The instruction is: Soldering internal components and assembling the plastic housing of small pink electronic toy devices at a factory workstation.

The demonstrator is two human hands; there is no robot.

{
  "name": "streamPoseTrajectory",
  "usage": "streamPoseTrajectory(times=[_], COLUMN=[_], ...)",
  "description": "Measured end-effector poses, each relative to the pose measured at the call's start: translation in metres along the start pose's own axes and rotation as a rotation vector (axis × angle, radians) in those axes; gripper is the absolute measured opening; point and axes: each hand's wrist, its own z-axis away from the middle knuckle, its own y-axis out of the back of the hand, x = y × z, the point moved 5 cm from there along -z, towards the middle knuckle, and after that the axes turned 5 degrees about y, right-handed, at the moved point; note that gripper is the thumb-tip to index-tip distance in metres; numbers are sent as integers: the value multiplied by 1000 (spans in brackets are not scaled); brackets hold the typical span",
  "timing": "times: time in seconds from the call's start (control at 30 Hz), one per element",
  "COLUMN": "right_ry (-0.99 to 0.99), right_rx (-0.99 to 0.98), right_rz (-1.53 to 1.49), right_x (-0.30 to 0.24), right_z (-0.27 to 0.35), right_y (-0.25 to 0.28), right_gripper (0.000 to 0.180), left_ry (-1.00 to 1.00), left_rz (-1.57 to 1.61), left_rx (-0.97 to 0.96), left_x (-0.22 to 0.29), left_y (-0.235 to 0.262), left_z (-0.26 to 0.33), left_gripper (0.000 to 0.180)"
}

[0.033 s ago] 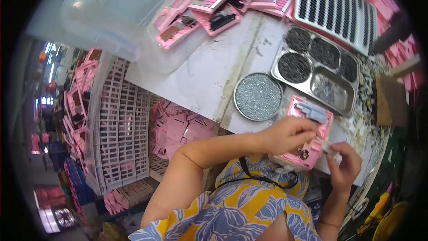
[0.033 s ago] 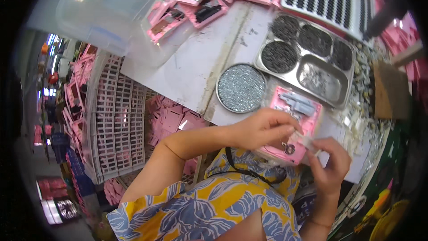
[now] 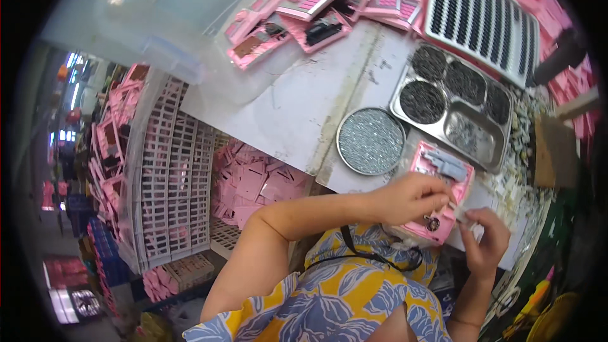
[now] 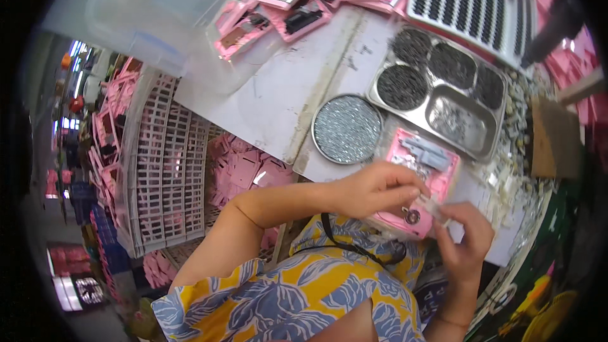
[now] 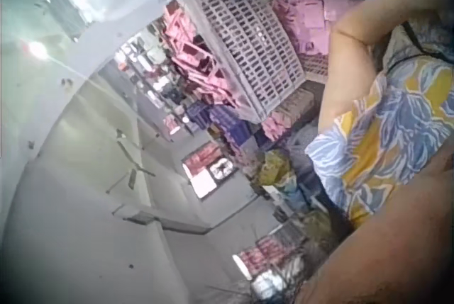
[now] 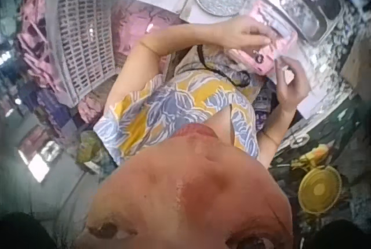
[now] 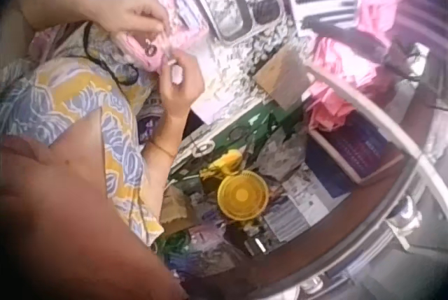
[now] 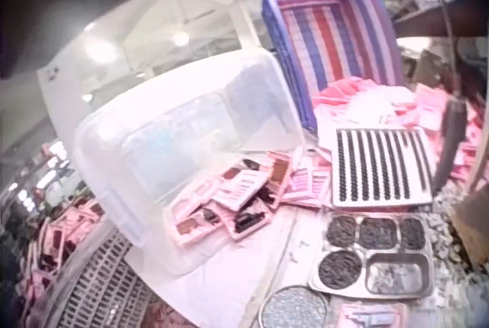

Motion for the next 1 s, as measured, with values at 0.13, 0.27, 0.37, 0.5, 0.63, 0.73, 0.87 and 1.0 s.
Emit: streamPoseTrajectory(times=[0.13, 0.27, 0.37, 0.5, 0.63, 0.73, 0.87, 1.0], right_ry=[129, -58, -369, -427, -446, -500, -519, -533], right_rx=[-188, -244, -41, 106, 167, 203, 322, 347], right_rz=[31, -283, -891, -1061, -1023, -939, -871, -846], right_x=[-21, 2, 21, 25, 38, 45, 43, 55], right_z=[-11, -2, 7, 6, 6, 1, -15, -22], right_y=[-15, -19, -27, -25, -11, -3, 8, 13], right_gripper=[23, 22, 29, 45, 48, 51, 58, 57], left_ry=[-84, 292, -245, -197, 301, 828, 1114, 673], left_rz=[-156, 12, -467, -1268, -1931, -998, -1102, -1381], left_rx=[-78, -499, -380, 1038, 1435, 1480, 1232, 1220], left_x=[-13, 4, 52, 72, 64, 41, 67, 109], left_y=[-3, 4, 59, 360, 447, 484, 552, 590], left_z=[11, 24, 26, 12, 67, 98, 77, -15], left_gripper=[25, 29, 36, 34, 29, 57, 59, 62])
